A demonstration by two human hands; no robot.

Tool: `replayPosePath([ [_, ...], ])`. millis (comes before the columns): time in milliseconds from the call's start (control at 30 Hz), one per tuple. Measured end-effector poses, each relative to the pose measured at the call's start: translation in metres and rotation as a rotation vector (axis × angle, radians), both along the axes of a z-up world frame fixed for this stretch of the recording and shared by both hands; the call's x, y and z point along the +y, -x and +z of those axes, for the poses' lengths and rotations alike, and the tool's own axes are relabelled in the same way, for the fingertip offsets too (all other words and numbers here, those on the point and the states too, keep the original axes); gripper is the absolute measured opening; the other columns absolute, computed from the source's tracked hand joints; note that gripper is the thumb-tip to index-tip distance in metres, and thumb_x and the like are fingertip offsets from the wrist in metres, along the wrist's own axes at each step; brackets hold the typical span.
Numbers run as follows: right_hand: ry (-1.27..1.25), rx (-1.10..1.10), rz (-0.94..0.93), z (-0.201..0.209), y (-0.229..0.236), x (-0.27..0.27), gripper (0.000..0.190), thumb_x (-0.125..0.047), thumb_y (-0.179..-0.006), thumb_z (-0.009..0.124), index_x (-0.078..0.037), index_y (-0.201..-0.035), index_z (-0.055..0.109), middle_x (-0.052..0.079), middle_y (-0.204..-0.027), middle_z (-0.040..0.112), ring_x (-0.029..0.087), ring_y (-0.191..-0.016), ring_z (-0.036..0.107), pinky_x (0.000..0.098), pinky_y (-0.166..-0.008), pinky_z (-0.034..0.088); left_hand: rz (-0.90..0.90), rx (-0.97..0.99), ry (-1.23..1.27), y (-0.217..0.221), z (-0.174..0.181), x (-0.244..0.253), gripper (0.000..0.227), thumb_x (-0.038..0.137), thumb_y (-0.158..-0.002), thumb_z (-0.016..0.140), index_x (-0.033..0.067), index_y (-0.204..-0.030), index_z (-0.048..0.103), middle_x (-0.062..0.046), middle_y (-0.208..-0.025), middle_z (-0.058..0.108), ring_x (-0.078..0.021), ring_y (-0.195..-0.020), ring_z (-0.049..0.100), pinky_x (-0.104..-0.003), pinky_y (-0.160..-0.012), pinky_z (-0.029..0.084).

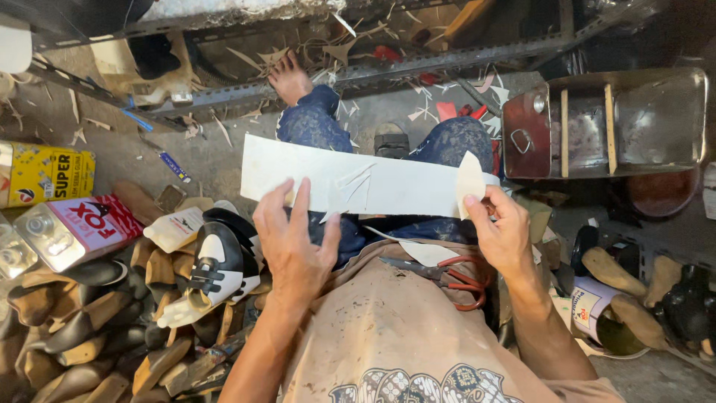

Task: The person sits on the floor and uses red-handled scissors to cut a white paper template into a curved shape. They repeatedly trim the edges of the paper, rotating it to follow a specific outline, while surrounded by shoe lasts and workshop materials.

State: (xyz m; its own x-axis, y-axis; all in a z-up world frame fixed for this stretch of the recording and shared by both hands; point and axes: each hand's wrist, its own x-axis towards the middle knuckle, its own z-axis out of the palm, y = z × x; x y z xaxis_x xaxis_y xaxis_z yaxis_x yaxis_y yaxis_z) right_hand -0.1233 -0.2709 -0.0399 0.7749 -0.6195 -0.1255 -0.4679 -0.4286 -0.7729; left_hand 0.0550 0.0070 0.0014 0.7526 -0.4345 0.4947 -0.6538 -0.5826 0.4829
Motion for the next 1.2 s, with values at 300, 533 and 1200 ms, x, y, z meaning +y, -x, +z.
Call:
replayPosePath([
  [300, -0.041, -0.136, 0.077, 0.013, -0.021, 0.017, 0.016, -0.016, -0.103, 0.069, -0.003, -0.094, 0.07, 0.011, -0.088, 0.064, 0.019, -0.079, 0.061, 0.0341, -0.076, 0.055, -0.638, 0.277, -0.453, 0.027, -0.004, -0.023, 0.047, 0.039, -0.106, 0.04, 0.013, -0.088, 0.075, -0.011, -0.097, 0.076, -0.0356, -0.138, 0.052, -0.072, -0.119, 0.009],
  [533, -0.169, -0.181, 0.029, 0.002, -0.022, 0.013, 0.021, -0.011, -0.096, 0.076, -0.003, -0.115, 0.072, 0.009, -0.083, 0.066, 0.01, -0.076, 0.059, 0.0302, -0.078, 0.056, -0.055, 0.254, 0.188, 0.016, -0.015, 0.022, 0.025, 0.023, -0.083, 0.078, 0.0175, -0.107, 0.078, 0.0, -0.104, 0.075, -0.0239, -0.1, 0.07, -0.038, -0.096, 0.055],
  [1200, -0.236, -0.089, 0.155, 0.028, -0.066, 0.033, 0.019, -0.021, -0.095, 0.068, -0.007, -0.107, 0.071, -0.001, -0.093, 0.072, 0.008, -0.077, 0.058, 0.0248, -0.073, 0.05, 0.323, 0.741, 0.933, -0.004, -0.037, 0.009, 0.04, 0.015, -0.103, 0.059, -0.0083, -0.135, 0.054, -0.02, -0.138, 0.06, -0.0265, -0.129, 0.059, -0.039, -0.117, 0.05],
])
